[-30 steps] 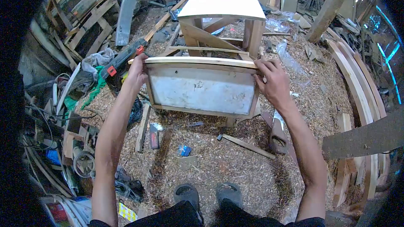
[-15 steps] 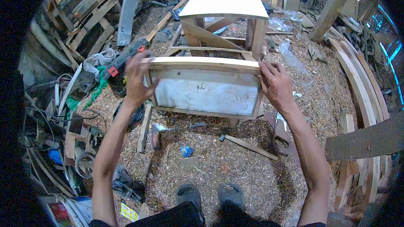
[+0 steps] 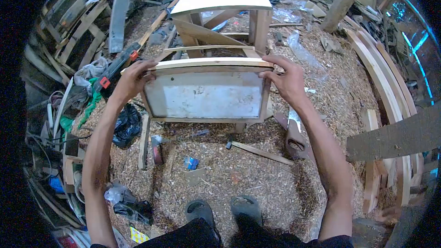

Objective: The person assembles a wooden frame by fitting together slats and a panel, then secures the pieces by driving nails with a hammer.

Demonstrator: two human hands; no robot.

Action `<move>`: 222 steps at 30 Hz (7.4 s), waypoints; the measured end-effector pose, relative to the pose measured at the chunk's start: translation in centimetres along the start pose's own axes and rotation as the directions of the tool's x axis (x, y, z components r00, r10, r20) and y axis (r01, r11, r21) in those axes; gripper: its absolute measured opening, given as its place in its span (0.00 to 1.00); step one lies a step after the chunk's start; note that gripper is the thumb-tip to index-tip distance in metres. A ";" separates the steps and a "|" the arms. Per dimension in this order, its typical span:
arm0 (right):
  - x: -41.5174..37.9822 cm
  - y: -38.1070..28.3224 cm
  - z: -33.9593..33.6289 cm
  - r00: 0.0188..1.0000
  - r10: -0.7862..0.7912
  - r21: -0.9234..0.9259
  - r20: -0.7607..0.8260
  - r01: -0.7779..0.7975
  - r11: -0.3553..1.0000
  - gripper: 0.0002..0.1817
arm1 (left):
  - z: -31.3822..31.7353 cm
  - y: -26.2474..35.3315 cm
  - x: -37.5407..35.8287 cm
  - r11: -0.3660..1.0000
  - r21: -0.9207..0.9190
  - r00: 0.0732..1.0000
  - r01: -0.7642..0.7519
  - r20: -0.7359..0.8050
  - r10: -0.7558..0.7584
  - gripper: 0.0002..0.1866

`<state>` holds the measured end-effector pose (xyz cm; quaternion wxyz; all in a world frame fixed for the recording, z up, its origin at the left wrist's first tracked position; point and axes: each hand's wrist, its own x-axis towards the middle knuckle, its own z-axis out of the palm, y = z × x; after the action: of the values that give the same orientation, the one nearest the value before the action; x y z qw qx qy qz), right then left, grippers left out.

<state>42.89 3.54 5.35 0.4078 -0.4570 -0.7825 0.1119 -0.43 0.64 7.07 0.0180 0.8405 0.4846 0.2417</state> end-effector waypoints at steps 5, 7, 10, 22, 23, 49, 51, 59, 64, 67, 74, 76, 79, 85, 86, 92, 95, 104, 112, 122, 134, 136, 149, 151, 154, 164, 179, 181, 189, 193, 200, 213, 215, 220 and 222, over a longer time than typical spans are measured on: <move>0.3 0.6 -0.1 0.963 0.220 0.234 0.159 -0.253 0.939 0.20 | -0.7 0.7 0.0 0.998 -0.040 0.998 0.049 0.036 -0.048 0.19; 0.1 0.5 -0.1 0.946 0.238 0.292 0.218 -0.296 0.909 0.20 | -0.5 1.0 -0.1 0.992 -0.093 0.997 0.079 0.018 -0.078 0.17; -2.1 -1.1 -0.5 0.959 0.227 0.175 0.172 -0.256 0.951 0.19 | -1.5 2.1 -1.2 0.978 -0.085 0.966 0.192 0.192 -0.173 0.20; -12.1 -2.1 -0.9 0.925 -0.025 0.141 0.378 -0.031 0.989 0.14 | 2.9 4.3 -10.4 0.986 -0.031 0.964 -0.165 0.204 0.168 0.21; -12.4 -2.2 -0.9 0.920 -0.012 0.148 0.391 -0.050 0.988 0.14 | 3.0 4.4 -10.8 0.985 -0.053 0.960 -0.165 0.219 0.173 0.21; -9.6 -0.9 -0.2 0.717 0.467 0.266 0.517 -0.653 0.709 0.11 | 2.5 -1.6 -13.9 0.038 -0.764 0.511 0.644 0.392 -0.765 0.17; -9.7 -1.1 -0.7 0.707 0.491 0.260 0.508 -0.670 0.696 0.11 | 2.5 -1.4 -14.2 -0.070 -0.796 0.495 0.601 0.440 -0.749 0.18; -10.2 -1.1 -1.7 0.655 0.532 0.133 0.536 -0.688 0.713 0.12 | 1.7 1.0 -15.3 -0.092 -0.731 0.434 0.677 0.496 -0.752 0.14; -10.6 -1.3 -1.7 0.594 0.599 0.224 0.537 -0.785 0.578 0.12 | 3.1 0.7 -16.0 -0.151 -0.753 0.459 0.641 0.534 -0.710 0.15; -11.0 -1.1 -1.3 0.603 0.614 0.319 0.509 -0.795 0.516 0.10 | 3.4 1.1 -16.1 -0.210 -0.767 0.410 0.606 0.527 -0.745 0.17; -10.9 -2.0 -2.0 0.513 0.663 0.286 0.546 -0.857 0.428 0.10 | 2.9 1.5 -15.8 -0.192 -0.757 0.383 0.624 0.511 -0.769 0.17; -10.9 -2.0 -1.9 0.521 0.664 0.270 0.536 -0.851 0.450 0.10 | 3.0 1.0 -16.3 -0.209 -0.767 0.409 0.607 0.527 -0.745 0.16; -11.1 -1.6 -1.6 0.529 0.659 0.287 0.535 -0.847 0.448 0.11 | 3.0 1.3 -16.5 -0.224 -0.766 0.388 0.603 0.526 -0.757 0.15; -10.4 -2.5 -2.0 0.467 0.693 0.172 0.549 -0.875 0.453 0.11 | 2.7 1.3 -16.7 -0.244 -0.736 0.358 0.632 0.557 -0.750 0.14; -10.5 -2.6 -1.9 0.464 0.693 0.172 0.552 -0.877 0.449 0.11 | 2.7 1.4 -16.9 -0.245 -0.733 0.355 0.635 0.558 -0.750 0.14; -10.8 -1.9 -2.0 0.434 0.690 0.189 0.579 -0.895 0.404 0.14 | 3.0 1.6 -16.6 -0.208 -0.750 0.382 0.628 0.530 -0.757 0.15; -10.7 -2.1 -2.0 0.417 0.700 0.113 0.580 -0.892 0.438 0.15 | 3.3 2.4 -16.7 -0.206 -0.765 0.366 0.610 0.503 -0.783 0.15; -10.7 -2.4 -1.9 0.382 0.722 0.068 0.577 -0.903 0.423 0.17 | 4.1 3.0 -16.8 -0.195 -0.814 0.372 0.546 0.445 -0.815 0.15; -11.8 -2.2 -1.5 0.375 0.717 0.171 0.587 -0.923 0.343 0.29 | 6.8 5.2 -18.5 -0.170 -0.903 0.443 0.394 0.348 -0.826 0.21; -13.2 -1.2 0.3 0.463 0.613 0.252 0.640 -0.880 0.402 0.24 | 11.3 2.8 -18.7 -0.084 -0.863 0.551 0.498 0.390 -0.738 0.33; -15.7 2.3 2.6 0.619 0.583 0.377 0.527 -0.784 0.492 0.25 | 14.5 3.6 -17.3 0.227 -0.884 0.435 0.409 -0.029 -0.900 0.22; -14.5 0.4 2.2 0.634 0.591 0.435 0.499 -0.773 0.462 0.24 | 14.0 3.6 -16.3 0.218 -0.926 0.425 0.308 -0.072 -0.903 0.21; 1.2 -5.2 -2.2 0.468 0.734 0.521 0.491 -0.834 0.183 0.16 | -2.1 4.9 -2.9 -0.206 -0.860 0.371 0.468 0.402 -0.837 0.19; 3.2 -5.2 -1.6 0.412 0.745 0.491 0.524 -0.861 0.131 0.16 | -2.7 3.4 -1.7 -0.215 -0.848 0.377 0.484 0.423 -0.824 0.16; 5.1 -4.2 0.1 0.405 0.726 0.426 0.556 -0.889 0.169 0.22 | 0.1 0.3 -0.5 -0.141 -0.864 0.334 0.484 0.331 -0.883 0.15; 8.8 1.2 2.1 0.250 0.773 0.359 0.583 -0.933 0.031 0.16 | 2.9 -4.5 4.5 -0.194 -0.901 0.293 0.389 0.321 -0.901 0.14; 7.2 4.2 1.8 0.799 0.408 0.693 0.442 -0.593 0.411 0.22 | 2.9 -5.5 8.2 -0.122 -0.904 0.213 0.409 0.225 -0.951 0.18; 6.9 2.8 2.3 0.819 0.482 0.604 0.311 -0.562 0.566 0.23 | 2.9 -5.4 8.1 -0.100 -0.888 0.236 0.449 0.225 -0.945 0.13; 8.1 4.7 3.0 0.798 0.481 0.687 0.365 -0.579 0.439 0.24 | 2.8 -8.1 7.5 -0.170 -0.829 0.223 0.533 0.332 -0.917 0.12; 8.1 5.1 3.1 0.793 0.495 0.718 0.355 -0.570 0.398 0.22 | 2.8 -9.2 6.5 -0.273 -0.856 0.303 0.439 0.427 -0.852 0.15; 8.6 5.5 3.9 0.777 0.518 0.762 0.359 -0.564 0.318 0.15 | 3.6 -10.2 3.5 -0.285 -0.932 0.517 0.223 0.361 -0.776 0.17; 7.5 6.0 3.7 0.816 0.505 0.831 0.281 -0.470 0.297 0.14 | 3.9 -9.6 3.2 -0.204 -0.961 0.538 0.186 0.273 -0.797 0.20; 7.5 5.9 3.7 0.811 0.522 0.842 0.265 -0.459 0.284 0.13 | 4.2 -10.5 3.1 -0.225 -0.956 0.553 0.186 0.292 -0.780 0.21; 7.6 6.2 3.0 0.806 0.523 0.773 0.278 -0.511 0.376 0.13 | 3.9 -10.0 3.1 -0.212 -0.955 0.513 0.206 0.290 -0.808 0.23; 7.7 6.1 2.8 0.811 0.494 0.761 0.314 -0.526 0.379 0.14 | 3.9 -9.5 3.3 -0.228 -0.953 0.517 0.197 0.299 -0.802 0.22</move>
<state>42.73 13.65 4.36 0.5031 -0.4283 -0.4642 0.5899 -5.09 9.14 2.41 0.5516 0.2065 0.4899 0.6427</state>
